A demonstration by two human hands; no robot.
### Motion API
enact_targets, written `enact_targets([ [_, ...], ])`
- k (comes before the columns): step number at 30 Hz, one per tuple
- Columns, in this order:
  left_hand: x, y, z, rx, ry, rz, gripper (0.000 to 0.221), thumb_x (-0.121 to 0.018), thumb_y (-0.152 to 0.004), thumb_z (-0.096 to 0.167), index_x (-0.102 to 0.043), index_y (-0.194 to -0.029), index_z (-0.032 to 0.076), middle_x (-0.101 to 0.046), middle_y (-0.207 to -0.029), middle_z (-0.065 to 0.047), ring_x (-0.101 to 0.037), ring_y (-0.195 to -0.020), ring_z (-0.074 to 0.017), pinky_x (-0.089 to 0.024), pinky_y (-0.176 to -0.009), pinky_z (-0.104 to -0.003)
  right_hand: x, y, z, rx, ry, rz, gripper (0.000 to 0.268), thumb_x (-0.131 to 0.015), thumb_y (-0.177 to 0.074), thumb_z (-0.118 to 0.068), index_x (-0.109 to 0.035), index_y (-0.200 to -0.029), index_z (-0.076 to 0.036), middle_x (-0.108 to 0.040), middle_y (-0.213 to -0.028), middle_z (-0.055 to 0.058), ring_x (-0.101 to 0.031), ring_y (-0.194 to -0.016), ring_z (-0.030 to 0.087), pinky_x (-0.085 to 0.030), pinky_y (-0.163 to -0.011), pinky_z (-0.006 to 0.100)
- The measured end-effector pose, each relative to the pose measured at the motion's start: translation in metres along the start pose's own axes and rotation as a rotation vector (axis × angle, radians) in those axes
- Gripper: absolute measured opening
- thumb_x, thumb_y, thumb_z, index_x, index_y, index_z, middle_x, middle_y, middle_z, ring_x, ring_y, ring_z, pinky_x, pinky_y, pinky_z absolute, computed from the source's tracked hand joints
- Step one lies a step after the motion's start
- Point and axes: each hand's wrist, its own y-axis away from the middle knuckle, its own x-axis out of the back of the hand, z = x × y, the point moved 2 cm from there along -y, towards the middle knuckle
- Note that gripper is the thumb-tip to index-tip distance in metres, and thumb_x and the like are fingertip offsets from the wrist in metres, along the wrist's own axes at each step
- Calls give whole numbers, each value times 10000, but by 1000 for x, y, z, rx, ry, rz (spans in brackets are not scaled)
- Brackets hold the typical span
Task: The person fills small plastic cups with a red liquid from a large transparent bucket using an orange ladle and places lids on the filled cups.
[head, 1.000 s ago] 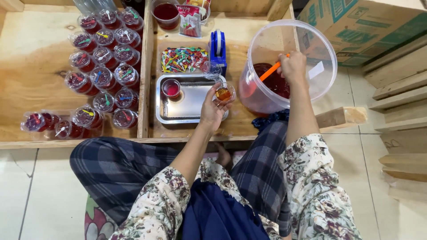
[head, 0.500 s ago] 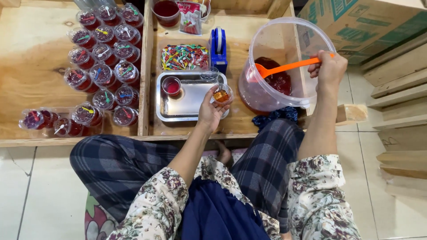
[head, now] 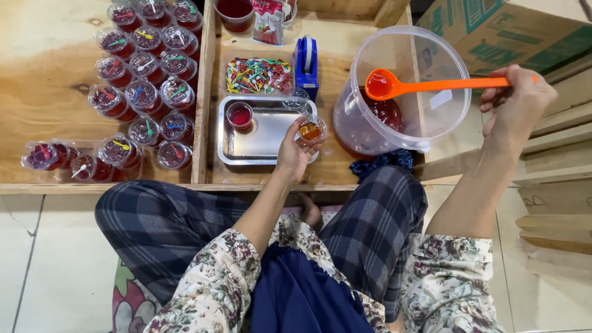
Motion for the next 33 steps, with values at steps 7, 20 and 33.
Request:
enact_targets([
  [7, -8, -6, 2, 4, 14, 10, 552, -541, -935, 385, -523, -1437, 154, -542, -1243, -225, -643, -961, -277, -522, -765, -306, -13, 22, -17, 49, -40, -50, 201, -603, -1004, -119, -722, -874, -22, -613, -662, 56, -552, -500, 108, -384, -445, 225],
  [20, -12, -14, 11, -14, 58, -29, 486, -504, -985, 362, -516, -1399, 109, -622, -1153, -248, -709, -886, -273, -544, -660, -269, -58, 85, -5, 93, -62, -272, 178, -586, -1059, -122, -663, -969, 11, -627, -768, 102, -551, -560, 126, -443, -496, 232],
  [33, -15, -9, 13, -31, -34, 21, 458, -457, -999, 327, -521, -1407, 127, -557, -1219, -231, -625, -876, -243, -523, -716, -288, -60, 118, -8, 272, 134, -317, 232, -562, -1144, -176, -648, -1063, 23, -657, -863, 116, -615, -680, 149, -520, -649, 237],
])
